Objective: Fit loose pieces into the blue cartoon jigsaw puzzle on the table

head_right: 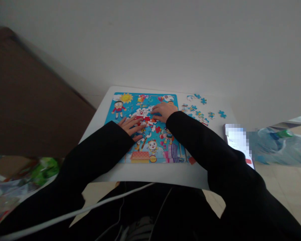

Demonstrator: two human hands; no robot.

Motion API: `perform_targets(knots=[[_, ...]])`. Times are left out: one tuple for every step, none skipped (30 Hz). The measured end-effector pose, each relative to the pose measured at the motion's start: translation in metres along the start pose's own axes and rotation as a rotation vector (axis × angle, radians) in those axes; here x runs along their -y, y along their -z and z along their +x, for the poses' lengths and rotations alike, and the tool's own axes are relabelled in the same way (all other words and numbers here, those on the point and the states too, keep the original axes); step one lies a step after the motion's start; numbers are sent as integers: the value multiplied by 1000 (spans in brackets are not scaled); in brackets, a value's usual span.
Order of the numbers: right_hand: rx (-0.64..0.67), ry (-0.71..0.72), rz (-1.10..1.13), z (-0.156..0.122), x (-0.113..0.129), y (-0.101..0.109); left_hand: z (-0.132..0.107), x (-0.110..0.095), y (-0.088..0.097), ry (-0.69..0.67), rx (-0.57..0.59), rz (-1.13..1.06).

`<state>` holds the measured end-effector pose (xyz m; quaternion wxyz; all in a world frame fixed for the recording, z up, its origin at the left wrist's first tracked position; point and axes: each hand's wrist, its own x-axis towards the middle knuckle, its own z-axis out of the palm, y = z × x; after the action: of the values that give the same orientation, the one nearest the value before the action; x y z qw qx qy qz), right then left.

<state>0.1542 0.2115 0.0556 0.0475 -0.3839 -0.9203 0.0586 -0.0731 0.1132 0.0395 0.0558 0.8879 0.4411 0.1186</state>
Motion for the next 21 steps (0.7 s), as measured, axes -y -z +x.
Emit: perform_targets(knots=[[0,8,-16,-3,2,-1,0,1,0,-14,-1,2],[4,13,-31,-5,4,-2,-1,1,0,-22,-7,5],[9,15,-44,-6,6,-3,-1,2,0,-27,-17,10],[13,22,-52,-7,8,-3,-1,3,0,-29,-30,16],[19,30,-55,-7,11,-2,-1,3,-1,-30,-48,21],[25,40,-55,-6,13,-1,-1,4,-1,-29,-67,26],[24,47,-54,-6,14,1,-1,5,-1,-27,-85,29],[15,49,-51,-7,16,3,-1,5,-1,-28,-101,31],[1,49,-47,-8,18,4,-1,6,-1,-31,-113,35],[-13,47,-40,-10,19,6,-2,7,0,-33,-120,37],[-25,42,-30,-13,22,8,-2,8,1,-35,-121,38],[-23,46,-15,-16,25,9,-2,9,2,-38,-122,36],[-9,59,1,-20,28,11,-2,9,4,-43,-123,32],[11,76,16,-25,32,11,-2,10,6,-52,-122,24],[32,96,27,-29,37,11,-3,11,8,-66,-117,13],[48,111,34,-33,42,11,-4,12,10,-80,-107,4],[58,122,34,-35,46,10,-4,14,12,-91,-91,-1],[60,127,29,-37,50,9,-5,15,14,-98,-70,-2],[57,126,23,-38,53,8,-6,16,16,-105,-49,-1],[58,125,19,-39,56,8,-6,18,18,-115,-35,-2],[60,119,17,-38,58,7,-6,19,19,-133,-29,-5]])
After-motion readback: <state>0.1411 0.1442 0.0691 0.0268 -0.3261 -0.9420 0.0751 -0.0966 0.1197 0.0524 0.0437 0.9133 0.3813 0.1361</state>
